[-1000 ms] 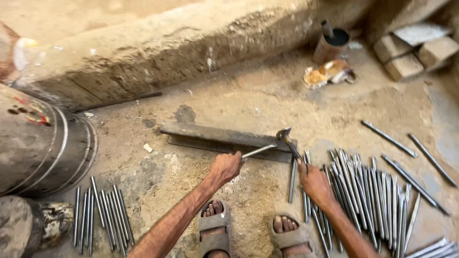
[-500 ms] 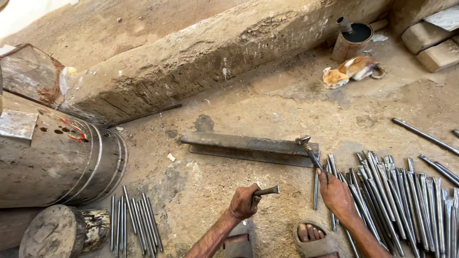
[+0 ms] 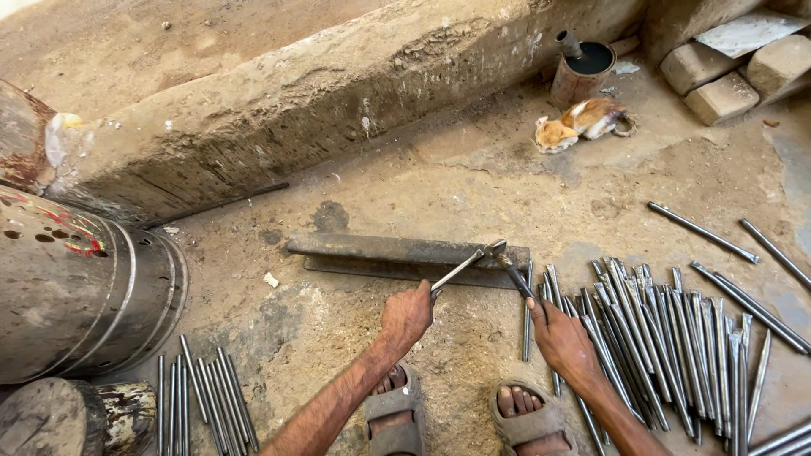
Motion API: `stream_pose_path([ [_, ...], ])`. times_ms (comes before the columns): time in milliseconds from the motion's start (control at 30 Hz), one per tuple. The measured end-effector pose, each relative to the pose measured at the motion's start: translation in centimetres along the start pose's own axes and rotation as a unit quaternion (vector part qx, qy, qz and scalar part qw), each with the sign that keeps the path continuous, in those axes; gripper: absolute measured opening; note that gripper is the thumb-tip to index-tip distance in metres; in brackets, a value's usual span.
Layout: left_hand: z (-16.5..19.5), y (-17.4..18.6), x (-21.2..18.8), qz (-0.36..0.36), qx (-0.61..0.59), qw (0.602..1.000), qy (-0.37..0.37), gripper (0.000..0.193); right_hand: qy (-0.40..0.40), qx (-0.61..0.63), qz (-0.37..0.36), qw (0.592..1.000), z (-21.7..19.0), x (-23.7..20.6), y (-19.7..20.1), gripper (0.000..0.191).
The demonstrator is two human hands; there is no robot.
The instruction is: The person repeatedly strikes the tip of metal rods with a hammer on an anvil to sharpen them. They pick up rods from a pile, position them on the anvil, and strike them multiple times before moving to the next rod.
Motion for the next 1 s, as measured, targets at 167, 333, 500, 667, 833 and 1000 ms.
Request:
stream_pose_path([
  [167, 0.1, 1.8, 0.5, -0.165, -0.011, 0.986, 0.033, 0.027, -0.018, -0.035, -0.034, 0.999, -1.7, 0.7, 0.7, 0.065],
  [333, 0.3, 2.6, 0.5, -0.018, 0.028, 0.999, -0.024, 0.024, -0.041, 0.041, 0.004, 0.998, -4.1, -0.3, 5.4, 0.063],
  [500, -0.2, 0.6, 0.3, -0.086, 0.009, 0.996, 0.006, 0.021, 0.039, 0.142, 0.101, 0.984, -3.9, -1.6, 4.6, 0.064],
  [667, 0.0, 0.6, 0.4, -0.056, 0.029, 0.998, -0.003, 0.02, 0.002, -0.045, -0.041, 0.998, -2.9, -0.6, 1.1, 0.069],
  [833, -0.2, -0.6, 0.0, -0.024, 0.0, 1.0, 0.0, 0.024, 0.043, 0.012, 0.044, 0.998, -3.8, -0.6, 3.6, 0.066],
  [1000, -0.6, -3.2, 0.1, -0.071, -0.016, 0.997, 0.011, 0.023, -0.076, -0.017, -0.028, 0.997, -5.6, -1.3, 2.1, 0.06],
])
Point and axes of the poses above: each hand's wrist, its own x-axis towards the middle knuckle, its own y-axis out of the back of the hand, z = x × y, the point moved 2 cm from there along x, towards the middle knuckle, and after that the axes turned 8 degrees about x, right-handed, at the moved point
